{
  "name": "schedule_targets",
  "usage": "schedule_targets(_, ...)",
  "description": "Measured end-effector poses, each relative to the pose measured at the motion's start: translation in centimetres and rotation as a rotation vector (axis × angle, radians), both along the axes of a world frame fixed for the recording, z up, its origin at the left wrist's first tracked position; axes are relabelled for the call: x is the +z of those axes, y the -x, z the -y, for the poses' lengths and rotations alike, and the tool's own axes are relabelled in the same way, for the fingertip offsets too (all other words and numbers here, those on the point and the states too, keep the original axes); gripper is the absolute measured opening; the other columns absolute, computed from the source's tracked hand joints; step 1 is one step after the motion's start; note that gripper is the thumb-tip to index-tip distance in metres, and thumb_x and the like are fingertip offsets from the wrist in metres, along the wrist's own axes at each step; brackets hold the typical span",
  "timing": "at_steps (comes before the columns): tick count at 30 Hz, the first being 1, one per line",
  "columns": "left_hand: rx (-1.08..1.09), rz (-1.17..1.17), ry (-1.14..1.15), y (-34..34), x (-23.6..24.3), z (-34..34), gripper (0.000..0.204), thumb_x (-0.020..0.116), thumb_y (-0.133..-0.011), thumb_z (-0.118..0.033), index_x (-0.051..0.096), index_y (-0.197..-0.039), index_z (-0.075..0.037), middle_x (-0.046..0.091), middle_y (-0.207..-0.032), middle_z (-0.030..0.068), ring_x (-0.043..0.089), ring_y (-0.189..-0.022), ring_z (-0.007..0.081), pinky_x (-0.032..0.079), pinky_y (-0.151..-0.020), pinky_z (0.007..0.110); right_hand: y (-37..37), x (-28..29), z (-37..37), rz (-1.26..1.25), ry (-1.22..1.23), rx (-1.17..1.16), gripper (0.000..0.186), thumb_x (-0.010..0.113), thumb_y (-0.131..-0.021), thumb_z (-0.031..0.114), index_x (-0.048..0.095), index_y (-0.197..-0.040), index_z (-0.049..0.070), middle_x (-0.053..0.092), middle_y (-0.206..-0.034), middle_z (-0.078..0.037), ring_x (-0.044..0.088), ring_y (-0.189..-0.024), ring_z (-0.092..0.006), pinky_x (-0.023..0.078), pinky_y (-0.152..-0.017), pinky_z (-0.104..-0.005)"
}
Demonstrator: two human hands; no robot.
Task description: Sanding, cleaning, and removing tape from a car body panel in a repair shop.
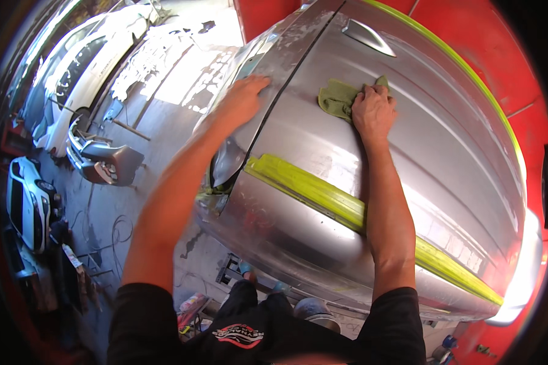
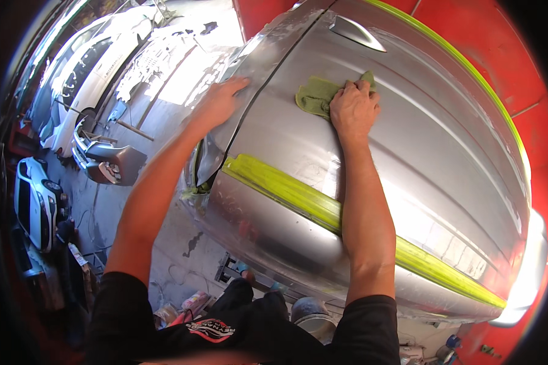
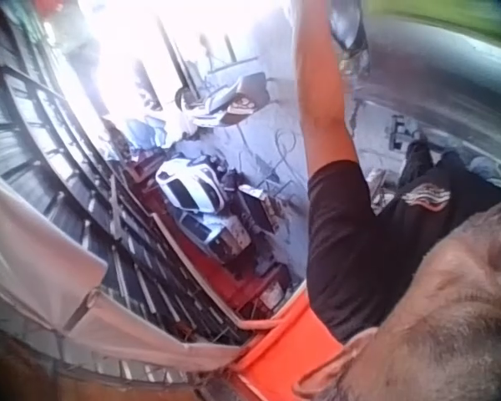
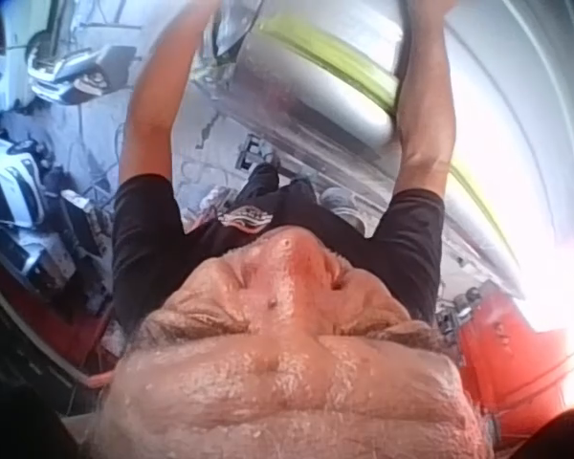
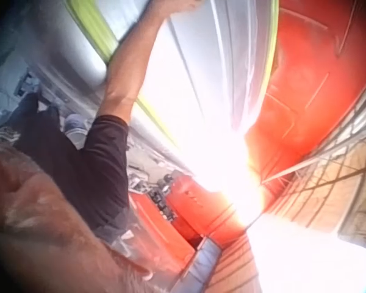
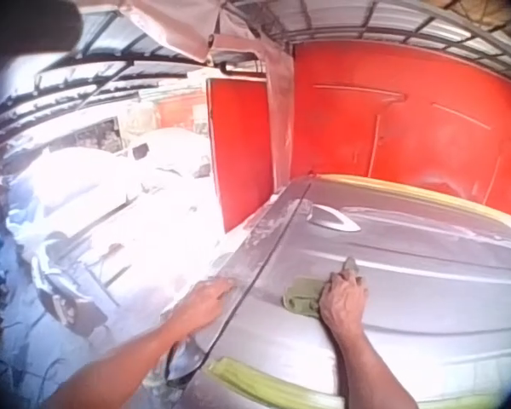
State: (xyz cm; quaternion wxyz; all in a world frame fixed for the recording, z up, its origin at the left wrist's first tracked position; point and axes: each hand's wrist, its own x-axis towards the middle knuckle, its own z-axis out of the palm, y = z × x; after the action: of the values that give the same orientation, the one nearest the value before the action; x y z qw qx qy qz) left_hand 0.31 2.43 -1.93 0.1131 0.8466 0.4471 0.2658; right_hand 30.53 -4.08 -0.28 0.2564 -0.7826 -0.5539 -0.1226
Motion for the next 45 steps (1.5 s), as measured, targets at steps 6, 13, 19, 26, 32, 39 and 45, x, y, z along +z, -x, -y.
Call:
schedule_targets(6,-0.091,-0.218,-0.281,2.6,2.2,-2.6,0.049,0.048,-0.087,0.01,0.066,-0.131,0.0,0.062,-0.14,0.0225,0.056,-0.135,0.0392,0.042,-0.117,0.046,1.0,0.8,0.1,-0.039,-0.043,0.015,0.028,0.06,-0.094,0.02,0.074,-0.113,0.006,0.063,-0.128,-0.011,0.057,-0.114,-0.0389,0.045,-0.1,-0.0536)
schedule_targets(13,-0.229,-0.241,-0.028,0.0,2.0,-5.0,0.05,0.05,-0.092,0.008,0.062,-0.139,-0.004,0.055,-0.151,0.0169,0.049,-0.142,0.0352,0.038,-0.121,0.042,0.2,1.0,0.1,-0.091,0.0,0.016,0.028,0.061,-0.093,0.017,0.074,-0.113,0.002,0.062,-0.131,-0.014,0.055,-0.117,-0.0411,0.043,-0.101,-0.0553)
schedule_targets(19,-0.28,-0.109,0.052,-0.8,1.3,-8.2,0.045,0.051,-0.097,0.004,0.062,-0.139,-0.007,0.056,-0.151,0.0159,0.048,-0.144,0.0344,0.039,-0.12,0.043,0.7,0.8,0.0,-0.082,0.009,0.0,0.03,0.06,-0.094,0.016,0.073,-0.117,0.002,0.062,-0.132,-0.014,0.055,-0.119,-0.0414,0.042,-0.102,-0.0554)
schedule_targets(26,-0.181,-0.186,-0.174,-7.2,2.0,-17.7,0.043,0.051,-0.095,0.005,0.063,-0.136,-0.004,0.059,-0.146,0.0162,0.055,-0.136,0.0354,0.044,-0.116,0.044,1.2,1.4,-0.3,-0.089,0.046,0.012,0.032,0.061,-0.095,0.017,0.073,-0.122,0.004,0.061,-0.134,-0.011,0.055,-0.121,-0.0396,0.043,-0.103,-0.0537)
schedule_targets(32,-0.392,-0.248,-0.137,-3.9,-0.1,-12.4,0.049,0.053,-0.096,0.003,0.058,-0.144,-0.006,0.051,-0.154,0.0182,0.043,-0.147,0.0339,0.034,-0.123,0.043,0.2,1.4,0.2,-0.071,0.085,-0.018,0.033,0.061,-0.096,0.018,0.072,-0.124,0.004,0.06,-0.135,-0.011,0.054,-0.121,-0.0391,0.043,-0.103,-0.0534)
schedule_targets(39,-0.304,-0.071,-0.109,-7.4,-0.5,-17.7,0.041,0.051,-0.103,-0.008,0.059,-0.144,-0.008,0.054,-0.153,0.0135,0.044,-0.147,0.0346,0.038,-0.121,0.043,0.8,1.8,-0.1,-0.054,0.036,-0.001,0.033,0.061,-0.095,0.018,0.072,-0.123,0.004,0.062,-0.131,-0.011,0.055,-0.12,-0.0393,0.043,-0.102,-0.0538)
schedule_targets(45,-0.18,0.012,-0.035,-14.7,1.1,-22.4,0.039,0.051,-0.104,-0.008,0.061,-0.141,-0.008,0.055,-0.152,0.0128,0.049,-0.142,0.0347,0.041,-0.119,0.045,0.8,1.4,-0.3,-0.056,0.02,0.0,0.033,0.062,-0.094,0.017,0.072,-0.122,0.004,0.062,-0.13,-0.011,0.056,-0.119,-0.0385,0.044,-0.102,-0.0534)
